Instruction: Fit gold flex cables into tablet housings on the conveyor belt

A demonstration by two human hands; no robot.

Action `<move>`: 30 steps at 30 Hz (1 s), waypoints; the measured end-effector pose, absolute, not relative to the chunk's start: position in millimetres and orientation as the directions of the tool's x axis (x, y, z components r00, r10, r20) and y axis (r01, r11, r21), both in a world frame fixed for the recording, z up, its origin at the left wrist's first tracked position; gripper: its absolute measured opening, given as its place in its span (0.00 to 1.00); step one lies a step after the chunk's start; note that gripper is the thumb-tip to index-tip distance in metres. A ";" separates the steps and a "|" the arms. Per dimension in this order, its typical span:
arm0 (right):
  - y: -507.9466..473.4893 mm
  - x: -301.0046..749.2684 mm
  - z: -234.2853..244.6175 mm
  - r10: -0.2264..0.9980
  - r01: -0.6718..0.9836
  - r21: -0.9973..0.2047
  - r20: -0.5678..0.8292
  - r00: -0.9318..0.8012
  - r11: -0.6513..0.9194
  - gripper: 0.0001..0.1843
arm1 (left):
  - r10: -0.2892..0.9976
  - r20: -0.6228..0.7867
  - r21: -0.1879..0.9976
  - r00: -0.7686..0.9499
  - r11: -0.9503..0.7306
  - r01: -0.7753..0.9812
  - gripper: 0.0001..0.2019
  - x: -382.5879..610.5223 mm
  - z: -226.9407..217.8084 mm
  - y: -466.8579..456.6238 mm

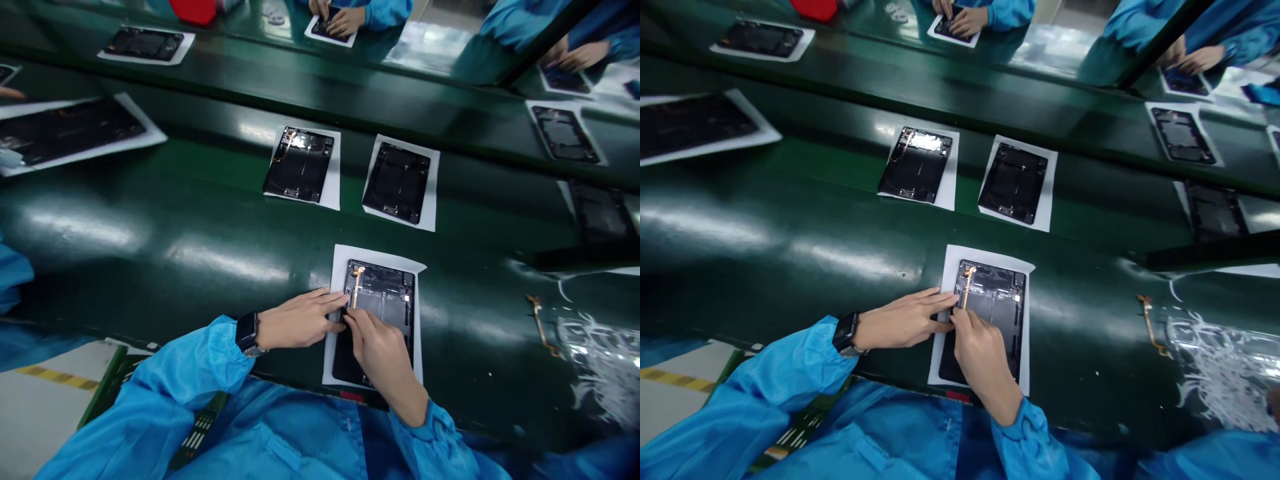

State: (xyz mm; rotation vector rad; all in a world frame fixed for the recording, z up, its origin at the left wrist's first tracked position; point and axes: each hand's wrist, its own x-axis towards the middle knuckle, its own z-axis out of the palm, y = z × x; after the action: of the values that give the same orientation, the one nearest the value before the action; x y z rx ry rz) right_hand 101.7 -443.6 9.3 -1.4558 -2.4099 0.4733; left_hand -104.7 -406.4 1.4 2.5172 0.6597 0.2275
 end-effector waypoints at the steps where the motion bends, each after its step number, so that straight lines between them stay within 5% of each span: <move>1: -443.7 105.0 8.1 0.904 0.775 -0.490 0.073 -0.420 0.399 0.11 | 0.498 0.036 0.541 0.867 -0.739 0.402 0.15 -106.2 1.6 -406.1; 4: -439.9 123.5 4.5 0.988 0.591 -0.797 0.047 -0.149 0.127 0.10 | 0.514 0.079 0.604 0.854 -0.706 0.369 0.17 -109.8 3.6 -402.7; 6: -433.3 140.9 2.1 0.991 0.272 -0.958 -0.061 0.119 -0.091 0.10 | 0.577 0.121 0.626 0.808 -0.676 0.388 0.16 -107.2 5.2 -395.3; 9: -417.4 173.4 -1.9 0.934 -0.144 -0.954 -0.289 0.211 -0.263 0.15 | 0.695 0.197 0.561 0.691 -0.659 0.502 0.14 -88.7 6.9 -371.5; 11: -403.5 201.1 -4.7 0.910 -0.013 -0.946 -0.317 0.269 -0.325 0.20 | 0.736 0.192 0.470 0.650 -0.650 0.597 0.14 -67.8 7.1 -348.8; 14: -380.1 254.8 -7.1 0.815 0.414 -0.817 -0.113 0.569 -0.402 0.20 | 0.785 0.044 0.354 0.618 -0.590 0.726 0.14 -36.5 5.6 -315.1; 19: -345.7 350.2 -4.0 0.642 0.540 -0.631 0.085 0.762 -0.558 0.11 | 0.804 -0.052 0.281 0.592 -0.557 0.781 0.08 -18.9 2.1 -283.0; 25: -331.6 389.3 -15.9 0.649 0.570 -0.505 0.027 0.761 -0.648 0.06 | 0.755 -0.098 0.163 0.649 -0.631 0.759 0.05 -14.7 4.5 -263.6; 30: -334.9 365.1 -25.0 0.816 0.705 -0.504 0.001 0.578 -0.499 0.08 | 0.735 -0.094 0.073 0.672 -0.668 0.741 0.06 20.6 17.3 -196.9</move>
State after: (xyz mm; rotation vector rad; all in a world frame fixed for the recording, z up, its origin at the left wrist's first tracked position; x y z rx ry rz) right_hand 365.1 -334.9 -25.0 -2.3562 -1.2193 0.3290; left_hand 20.6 -196.9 17.3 2.7750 1.2291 -0.0852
